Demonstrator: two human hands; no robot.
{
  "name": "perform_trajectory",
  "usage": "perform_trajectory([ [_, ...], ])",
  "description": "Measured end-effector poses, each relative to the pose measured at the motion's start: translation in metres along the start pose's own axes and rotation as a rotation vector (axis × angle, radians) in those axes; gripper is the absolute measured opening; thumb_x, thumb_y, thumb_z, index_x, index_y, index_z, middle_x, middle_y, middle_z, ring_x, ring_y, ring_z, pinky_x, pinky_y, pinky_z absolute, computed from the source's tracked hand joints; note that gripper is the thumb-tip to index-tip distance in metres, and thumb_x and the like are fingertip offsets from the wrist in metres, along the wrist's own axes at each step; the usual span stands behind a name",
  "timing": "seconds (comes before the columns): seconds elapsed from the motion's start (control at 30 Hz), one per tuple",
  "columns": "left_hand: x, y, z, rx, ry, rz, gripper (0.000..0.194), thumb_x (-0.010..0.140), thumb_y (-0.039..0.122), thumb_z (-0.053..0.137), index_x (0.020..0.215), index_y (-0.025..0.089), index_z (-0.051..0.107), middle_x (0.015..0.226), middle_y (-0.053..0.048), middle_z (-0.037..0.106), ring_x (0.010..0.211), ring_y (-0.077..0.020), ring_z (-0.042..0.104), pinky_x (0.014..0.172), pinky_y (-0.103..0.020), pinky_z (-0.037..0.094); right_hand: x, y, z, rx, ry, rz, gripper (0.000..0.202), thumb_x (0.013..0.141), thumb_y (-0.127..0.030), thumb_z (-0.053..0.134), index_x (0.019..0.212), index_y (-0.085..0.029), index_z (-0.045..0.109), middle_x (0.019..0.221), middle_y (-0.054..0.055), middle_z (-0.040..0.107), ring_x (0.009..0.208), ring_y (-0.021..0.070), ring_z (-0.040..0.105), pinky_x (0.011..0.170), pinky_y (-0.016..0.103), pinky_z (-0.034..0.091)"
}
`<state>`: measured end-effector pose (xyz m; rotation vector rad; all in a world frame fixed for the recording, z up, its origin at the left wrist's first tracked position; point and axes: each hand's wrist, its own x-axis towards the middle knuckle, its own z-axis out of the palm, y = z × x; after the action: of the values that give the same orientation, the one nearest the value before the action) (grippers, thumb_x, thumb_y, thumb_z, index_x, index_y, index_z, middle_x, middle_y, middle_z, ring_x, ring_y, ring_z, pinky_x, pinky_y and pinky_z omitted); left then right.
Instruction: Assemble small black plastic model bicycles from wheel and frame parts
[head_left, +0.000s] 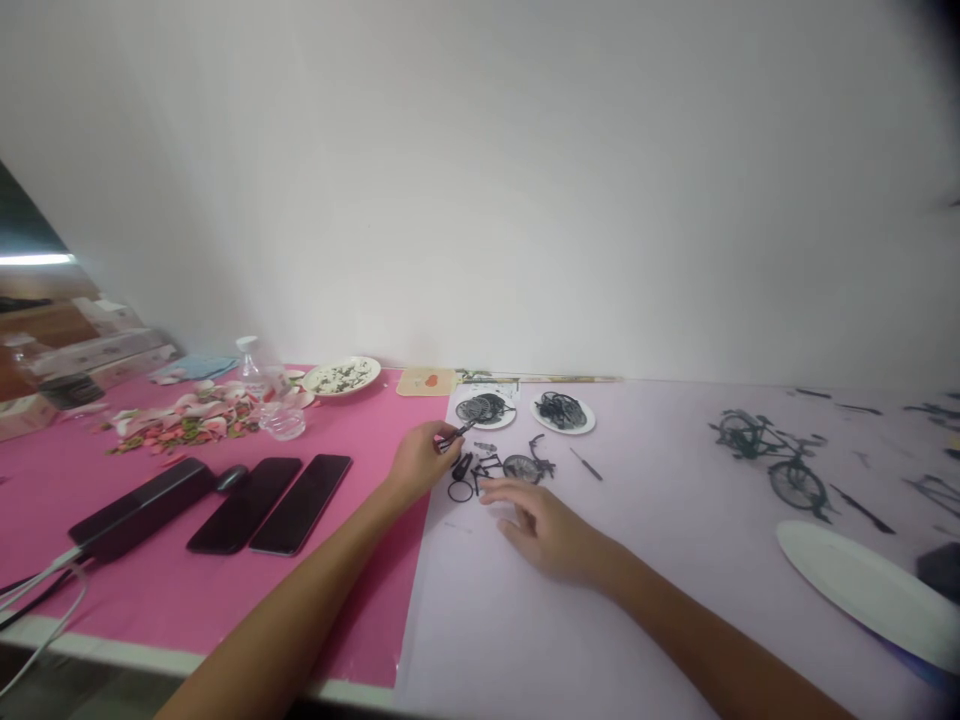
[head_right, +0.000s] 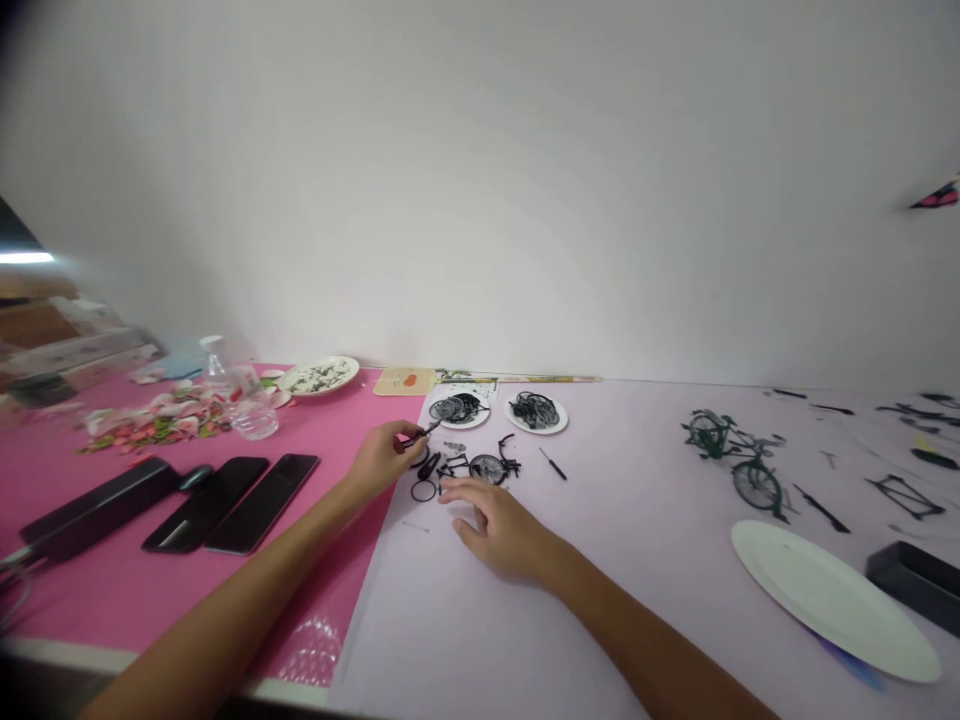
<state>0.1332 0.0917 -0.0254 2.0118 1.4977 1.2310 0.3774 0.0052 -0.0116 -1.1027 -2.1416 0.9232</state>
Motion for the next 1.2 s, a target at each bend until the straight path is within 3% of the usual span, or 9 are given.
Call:
perform_trajectory([
  [0.1, -0.001, 0.001, 0.001, 0.0, -0.01, 0.002, 0.025, 0.087, 0.042, 0.067, 0.094, 0.02, 0.075, 0.091, -0.006, 0.077, 0.067, -0.0182, 0.064, 0.063, -0.028, 0.046, 0.0, 0.0, 0.0, -0.044, -0.025, -0.004, 0.036, 0.094, -0.033, 0.059, 0.128, -0.032, 0.069, 0.151, 0.006, 0.056, 0.069, 0.0162, 0.063, 0.075, 0.038, 0.058],
  [0.17, -0.001, 0.003, 0.002, 0.014, -0.019, 0.005, 0.024, 0.088, 0.042, 0.066, 0.093, 0.02, 0.075, 0.09, -0.006, 0.076, 0.068, -0.0185, 0.065, 0.063, -0.028, 0.045, 0.001, 0.003, 0.0, -0.12, -0.013, -0.032, 0.036, 0.095, -0.035, 0.059, 0.13, -0.031, 0.069, 0.151, 0.005, 0.056, 0.095, 0.0237, 0.07, 0.09, 0.042, 0.058],
  [0.27, -0.002, 0.004, 0.003, 0.054, -0.031, 0.013, 0.025, 0.089, 0.043, 0.065, 0.091, 0.019, 0.074, 0.089, -0.006, 0.076, 0.071, -0.0191, 0.065, 0.063, -0.028, 0.044, 0.005, 0.011, 0.002, -0.267, 0.026, -0.038, 0.036, 0.098, -0.038, 0.057, 0.131, -0.031, 0.068, 0.153, 0.004, 0.054, 0.123, 0.0292, 0.064, 0.108, 0.047, 0.049],
  [0.53, -0.005, 0.004, 0.005, 0.109, -0.057, 0.017, 0.026, 0.09, 0.044, 0.063, 0.097, 0.02, 0.073, 0.095, -0.006, 0.076, 0.074, -0.0196, 0.066, 0.065, -0.028, 0.045, 0.009, 0.025, 0.002, -0.367, 0.044, 0.003, 0.034, 0.1, -0.037, 0.053, 0.131, -0.029, 0.066, 0.153, 0.006, 0.053, 0.122, 0.0292, 0.065, 0.106, 0.047, 0.051],
  [0.7, -0.005, 0.005, 0.005, 0.129, -0.06, 0.03, 0.026, 0.091, 0.043, 0.062, 0.098, 0.021, 0.073, 0.096, -0.007, 0.076, 0.077, -0.0207, 0.067, 0.066, -0.029, 0.045, 0.007, 0.015, 0.003, -0.319, 0.014, -0.053, 0.037, 0.1, -0.039, 0.053, 0.134, -0.03, 0.066, 0.155, 0.004, 0.051, 0.13, 0.0283, 0.06, 0.111, 0.044, 0.048],
  [1.03, -0.006, 0.005, 0.008, 0.146, -0.077, 0.065, 0.021, 0.092, 0.041, 0.063, 0.095, 0.022, 0.072, 0.093, -0.005, 0.076, 0.074, -0.0198, 0.065, 0.064, -0.028, 0.043, 0.008, 0.001, 0.005, -0.393, -0.105, -0.124, 0.039, 0.104, -0.043, 0.049, 0.139, -0.036, 0.064, 0.157, -0.001, 0.05, 0.127, 0.0303, 0.063, 0.109, 0.045, 0.048],
  [1.2, -0.006, 0.007, 0.007, 0.148, -0.084, 0.065, 0.022, 0.092, 0.04, 0.062, 0.098, 0.022, 0.073, 0.095, -0.006, 0.076, 0.075, -0.0198, 0.066, 0.065, -0.028, 0.045, 0.007, 0.001, 0.002, -0.376, -0.063, -0.128, 0.036, 0.103, -0.044, 0.052, 0.134, -0.033, 0.068, 0.151, 0.001, 0.057, 0.126, 0.0298, 0.064, 0.105, 0.043, 0.05],
])
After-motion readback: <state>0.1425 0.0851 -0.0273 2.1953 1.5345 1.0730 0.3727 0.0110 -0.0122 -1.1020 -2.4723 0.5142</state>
